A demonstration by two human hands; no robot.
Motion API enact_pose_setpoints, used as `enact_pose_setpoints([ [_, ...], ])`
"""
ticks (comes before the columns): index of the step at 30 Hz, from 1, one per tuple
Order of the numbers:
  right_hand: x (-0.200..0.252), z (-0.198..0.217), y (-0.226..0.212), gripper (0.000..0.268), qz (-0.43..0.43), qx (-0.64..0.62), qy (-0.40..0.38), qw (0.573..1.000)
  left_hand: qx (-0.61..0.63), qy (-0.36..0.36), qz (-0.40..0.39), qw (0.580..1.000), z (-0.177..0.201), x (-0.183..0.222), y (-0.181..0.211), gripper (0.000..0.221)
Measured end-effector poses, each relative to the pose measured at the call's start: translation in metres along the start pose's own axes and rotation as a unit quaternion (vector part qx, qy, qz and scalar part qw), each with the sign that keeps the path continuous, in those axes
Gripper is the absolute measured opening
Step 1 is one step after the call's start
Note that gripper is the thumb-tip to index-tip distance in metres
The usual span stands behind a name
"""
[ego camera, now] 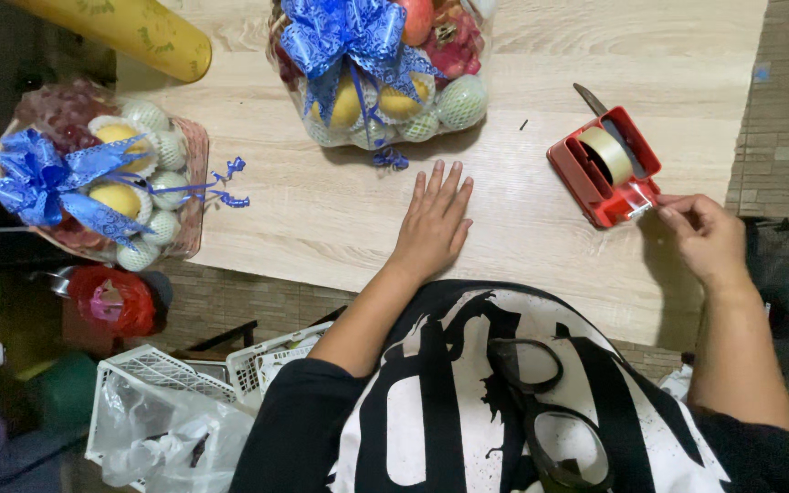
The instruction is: The person assembles fruit baskets by creating a large blue decorative bow, cutting ribbon with a knife, and taping the bow onto plastic-wrapped baskets of grapes and pears.
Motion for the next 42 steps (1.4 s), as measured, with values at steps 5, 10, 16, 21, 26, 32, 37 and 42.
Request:
enact_pose_setpoints([
  [5,-0.009,0.054,-0.060,0.006,0.104,0.090,0.093,0.986,-0.136,-0.056,0.030,0.989,-0.009,-0.049,-0.012,0.083],
  [10,-0.064,-0.020,-0.213,0.093,0.116,0.036,-0.029,0.992,-0.169,-0.073,0.061,0.981,-0.028,-0.073,-0.023,0.092],
  [16,-0.130,-0.151,-0.268,0.085,0.208,0.050,-0.223,0.951,-0.218,-0.091,0.074,0.969,-0.035,-0.071,-0.026,0.087],
  [21,-0.141,-0.200,-0.284,0.088,0.224,0.079,-0.288,0.928,-0.204,-0.066,0.070,0.974,-0.033,-0.067,-0.023,0.079],
  [26,-0.147,-0.215,-0.294,0.092,0.204,0.157,-0.299,0.919,-0.200,-0.038,0.073,0.976,-0.030,-0.065,-0.019,0.074],
  [32,-0.161,-0.215,-0.276,0.076,0.143,0.049,-0.294,0.944,-0.214,0.005,0.065,0.975,-0.018,-0.066,-0.016,0.057],
  [37,-0.170,-0.217,-0.268,0.066,0.145,0.010,-0.294,0.945,-0.215,-0.013,0.076,0.974,-0.021,-0.067,-0.019,0.062],
  [42,-0.175,-0.219,-0.258,0.063,0.128,-0.002,-0.293,0.948,-0.220,-0.002,0.075,0.973,-0.019,-0.067,-0.016,0.061],
])
Point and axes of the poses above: each hand's wrist, its own x-axis away from the middle knuckle, its own z-axis out of the back of the hand, y = z × x, the point moved 10 cm from there along -x, towards the middle knuckle
